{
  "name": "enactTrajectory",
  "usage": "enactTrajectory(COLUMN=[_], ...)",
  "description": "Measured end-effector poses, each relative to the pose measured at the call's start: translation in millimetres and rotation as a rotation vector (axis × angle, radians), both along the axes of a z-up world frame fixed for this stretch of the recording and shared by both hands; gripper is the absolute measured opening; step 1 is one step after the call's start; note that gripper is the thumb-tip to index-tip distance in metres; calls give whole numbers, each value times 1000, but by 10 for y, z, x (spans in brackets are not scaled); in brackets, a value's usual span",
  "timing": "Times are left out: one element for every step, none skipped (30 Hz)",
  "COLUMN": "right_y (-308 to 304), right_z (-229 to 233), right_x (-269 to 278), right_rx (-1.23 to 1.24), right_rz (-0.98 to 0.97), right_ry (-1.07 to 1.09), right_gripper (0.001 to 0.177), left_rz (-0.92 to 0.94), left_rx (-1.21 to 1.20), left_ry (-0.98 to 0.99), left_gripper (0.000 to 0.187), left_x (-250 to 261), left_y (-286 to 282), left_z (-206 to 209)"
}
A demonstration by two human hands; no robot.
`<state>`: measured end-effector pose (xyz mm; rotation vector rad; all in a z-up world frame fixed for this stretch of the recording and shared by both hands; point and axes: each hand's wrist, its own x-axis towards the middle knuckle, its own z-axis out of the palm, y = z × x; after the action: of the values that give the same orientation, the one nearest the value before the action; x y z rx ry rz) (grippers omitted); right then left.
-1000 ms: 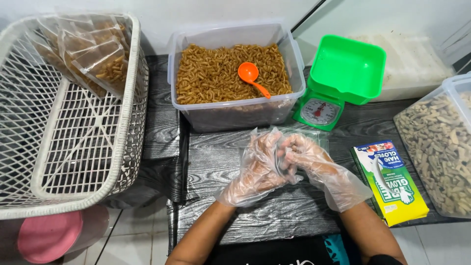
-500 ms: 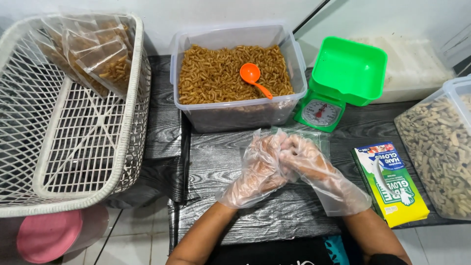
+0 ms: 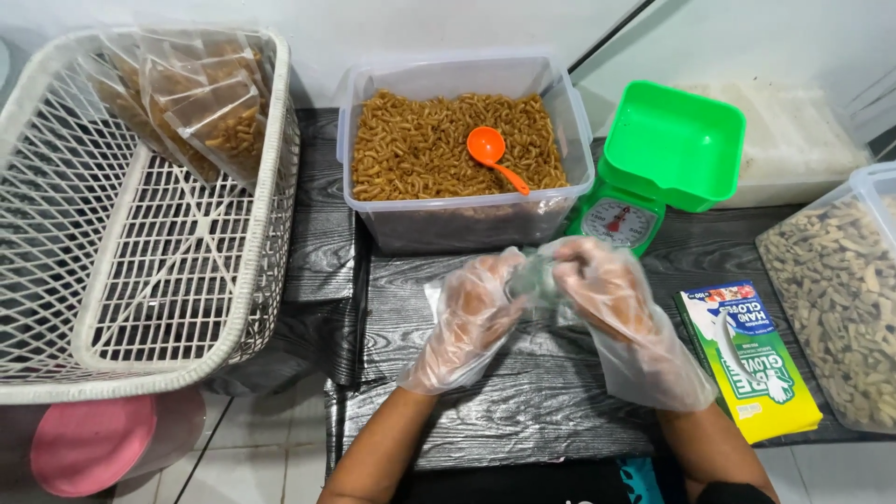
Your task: Packaging dried food items into small plastic bags using a spoon and a scale.
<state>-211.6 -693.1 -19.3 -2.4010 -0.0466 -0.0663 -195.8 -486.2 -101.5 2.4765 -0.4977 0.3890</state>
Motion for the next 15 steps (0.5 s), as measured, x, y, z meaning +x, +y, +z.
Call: enactTrajectory(right_y=[-74,-149,-23,105,231,338,443,551,410,270,132,198,263,322,305], right_z=[-33,-65,104,272,441,556,669,773,589,401,213,414,616,807,757], right_x=[25,51,-19,-97,-177,-217,-258,-320,-233,-147,-58,-86,-114,-162,-128], right_rx=[-83,-165,-166,-62,44,44,-101,-242,-241,-212,-181,-182,-71,41,42], right_rz=[83,161,165,371,577,579,590,596,599,667,733,740,753,757,759], right_ry=[-320,-642,-645,-668,-686,-692,-496,-293,-295,-390,-485,-488,-425,-357,-356], right_gripper=[15,24,24,26,30,30,21,14,14,9,7,7,3,6,6], left_rz=[20,39,42,7,-28,-25,-81,-136,-133,-185,-238,-230,-224,-222,-220], left_rx=[-18,-37,-38,-49,-60,-59,-73,-86,-86,-100,-114,-116,-87,-56,-56], left_ry=[62,122,119,127,135,129,136,148,147,161,175,173,273,377,379], left_gripper=[51,48,48,55,62,62,73,85,85,98,110,110,122,135,135], left_x=[-73,-145,-182,-230,-278,-293,-309,-348,-377,-413,-448,-484,-518,-562,-579], left_y=[72,140,158,177,195,210,224,239,259,278,299,336,372,404,449], left_z=[331,661,773,883,994,1071,1148,1215,1251,1283,1315,1326,1337,1342,1368])
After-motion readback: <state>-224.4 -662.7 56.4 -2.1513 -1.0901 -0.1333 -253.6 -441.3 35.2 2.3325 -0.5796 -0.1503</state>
